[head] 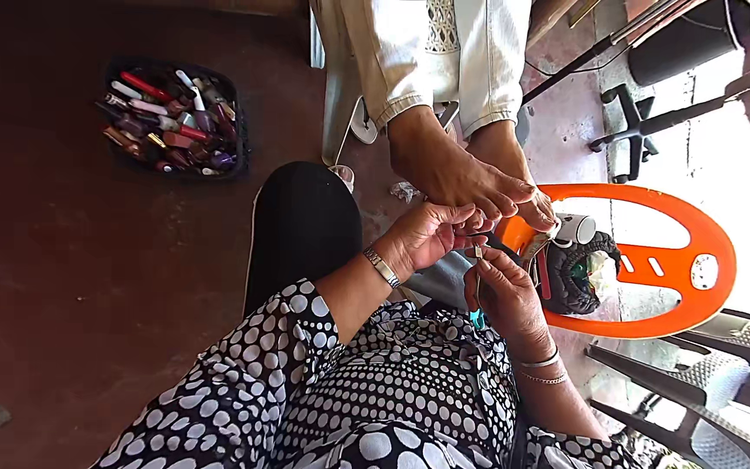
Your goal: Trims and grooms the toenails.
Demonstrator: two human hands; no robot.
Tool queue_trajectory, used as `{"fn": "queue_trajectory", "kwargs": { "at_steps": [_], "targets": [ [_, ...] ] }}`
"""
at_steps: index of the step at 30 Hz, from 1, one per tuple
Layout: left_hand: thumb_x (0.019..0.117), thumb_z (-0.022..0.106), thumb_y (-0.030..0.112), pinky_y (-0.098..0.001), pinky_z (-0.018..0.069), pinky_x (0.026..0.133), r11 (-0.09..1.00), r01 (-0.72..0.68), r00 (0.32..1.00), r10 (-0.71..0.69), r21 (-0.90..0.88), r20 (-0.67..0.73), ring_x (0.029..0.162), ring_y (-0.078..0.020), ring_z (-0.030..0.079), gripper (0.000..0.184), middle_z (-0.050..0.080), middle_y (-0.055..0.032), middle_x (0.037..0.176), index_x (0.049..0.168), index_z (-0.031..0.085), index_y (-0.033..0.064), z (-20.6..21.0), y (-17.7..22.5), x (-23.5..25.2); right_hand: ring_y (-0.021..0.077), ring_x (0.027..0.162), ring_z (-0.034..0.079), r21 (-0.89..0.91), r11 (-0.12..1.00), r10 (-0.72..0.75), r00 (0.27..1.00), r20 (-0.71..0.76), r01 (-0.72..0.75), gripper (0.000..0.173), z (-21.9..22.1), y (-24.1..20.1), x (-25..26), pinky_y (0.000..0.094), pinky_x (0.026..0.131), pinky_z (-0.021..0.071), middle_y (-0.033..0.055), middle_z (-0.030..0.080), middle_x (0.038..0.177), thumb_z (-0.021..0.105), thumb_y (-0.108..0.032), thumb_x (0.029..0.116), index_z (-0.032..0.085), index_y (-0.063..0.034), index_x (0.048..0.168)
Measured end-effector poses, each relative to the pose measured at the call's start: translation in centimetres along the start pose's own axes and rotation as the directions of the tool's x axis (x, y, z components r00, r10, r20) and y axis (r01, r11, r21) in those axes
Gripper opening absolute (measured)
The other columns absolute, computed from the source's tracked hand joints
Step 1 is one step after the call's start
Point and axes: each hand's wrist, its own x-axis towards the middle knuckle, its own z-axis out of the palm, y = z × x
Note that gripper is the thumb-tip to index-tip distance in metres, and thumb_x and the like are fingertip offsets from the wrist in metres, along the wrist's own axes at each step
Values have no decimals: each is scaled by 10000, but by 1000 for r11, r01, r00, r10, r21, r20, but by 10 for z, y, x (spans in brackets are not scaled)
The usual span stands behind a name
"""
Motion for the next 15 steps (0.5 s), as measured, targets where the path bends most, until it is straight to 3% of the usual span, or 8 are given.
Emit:
{"fn": "queue_trajectory", "kwargs": {
  "at_steps": [4,10,15],
  "targets": [
    [1057,419,44,-352,612,807,1000,11,1000,-10,15,-28,809,-198,725,260,713,-101,843,907,631,34,1,2,-1,47,518,597,32,999,20,1000,-15,-19,318,1,-2,1,190,525,529,4,675,685,408,-100,1055,652,-21,1242],
    [1014,483,-11,-303,589,771,1000,-2,998,1,-10,-68,723,-144,673,260,660,-48,730,813,631,63,2,2,1,54,535,607,79,997,-4,1000,-10,4,345,2,-1,6,188,537,532,16,685,705,392,-96,1058,649,-24,1277],
    [1006,481,-23,-294,585,759,1000,-11,997,10,-20,-74,711,-130,666,247,660,-44,731,830,625,72,2,1,2,76,557,638,160,987,-4,1000,19,1,350,4,1,10,211,558,563,33,712,757,385,-112,1062,638,-28,1290]
  ]
}}
